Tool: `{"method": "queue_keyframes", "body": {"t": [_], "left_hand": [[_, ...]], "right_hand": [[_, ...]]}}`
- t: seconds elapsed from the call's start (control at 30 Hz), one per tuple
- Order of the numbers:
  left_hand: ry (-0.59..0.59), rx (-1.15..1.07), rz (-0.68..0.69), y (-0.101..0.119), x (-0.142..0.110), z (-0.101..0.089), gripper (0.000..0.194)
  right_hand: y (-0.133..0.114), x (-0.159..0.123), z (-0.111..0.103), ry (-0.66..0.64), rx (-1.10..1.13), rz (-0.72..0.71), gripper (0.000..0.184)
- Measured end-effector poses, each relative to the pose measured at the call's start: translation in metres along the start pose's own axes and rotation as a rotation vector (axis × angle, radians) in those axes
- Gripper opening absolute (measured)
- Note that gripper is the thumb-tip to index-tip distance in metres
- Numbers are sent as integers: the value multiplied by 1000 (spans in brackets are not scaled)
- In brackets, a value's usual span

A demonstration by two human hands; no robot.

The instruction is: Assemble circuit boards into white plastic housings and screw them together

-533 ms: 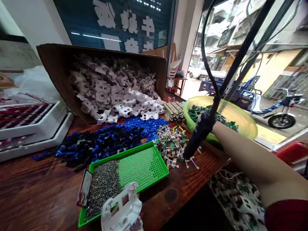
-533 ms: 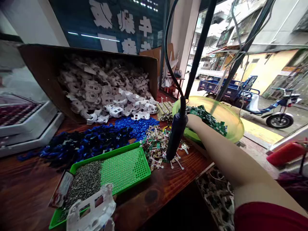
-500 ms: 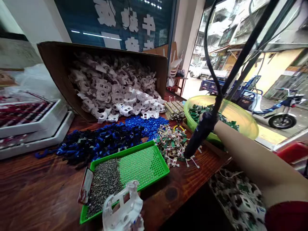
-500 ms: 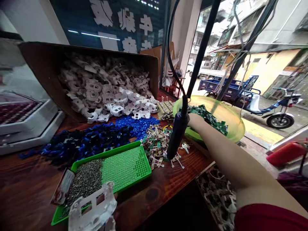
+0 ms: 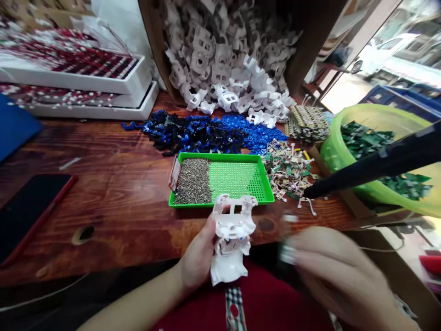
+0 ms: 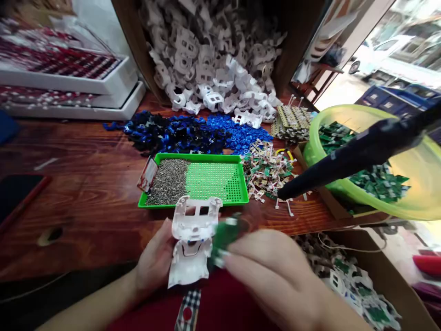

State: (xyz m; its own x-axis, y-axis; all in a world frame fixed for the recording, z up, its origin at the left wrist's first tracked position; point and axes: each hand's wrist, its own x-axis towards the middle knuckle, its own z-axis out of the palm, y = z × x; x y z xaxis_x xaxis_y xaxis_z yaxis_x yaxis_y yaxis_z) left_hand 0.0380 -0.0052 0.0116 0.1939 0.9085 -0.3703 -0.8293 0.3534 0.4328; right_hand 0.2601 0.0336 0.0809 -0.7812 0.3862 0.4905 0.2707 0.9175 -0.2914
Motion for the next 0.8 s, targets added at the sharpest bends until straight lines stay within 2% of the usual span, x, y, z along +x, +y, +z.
{"method": "queue_keyframes", "body": {"t": [0.1,0.23,0.4,0.67,0.8], "left_hand": [[-30,83,154,-5,-3,3,51],[0,144,235,-2,-11,3,48],[6,159,254,0,-16,-1,44],[-16,212,279,-11,-9,-15,36],[-1,226,270,-11,-10,-17,36]], "right_hand": [[8,25,42,-89,0,-103,33],[11,45,67,-137,-72,-109,27],[11,45,76,-146,-50,-90,26],[13,42,78,-126,-14,20,25],[11,43,80,-103,-42,21,24]]}}
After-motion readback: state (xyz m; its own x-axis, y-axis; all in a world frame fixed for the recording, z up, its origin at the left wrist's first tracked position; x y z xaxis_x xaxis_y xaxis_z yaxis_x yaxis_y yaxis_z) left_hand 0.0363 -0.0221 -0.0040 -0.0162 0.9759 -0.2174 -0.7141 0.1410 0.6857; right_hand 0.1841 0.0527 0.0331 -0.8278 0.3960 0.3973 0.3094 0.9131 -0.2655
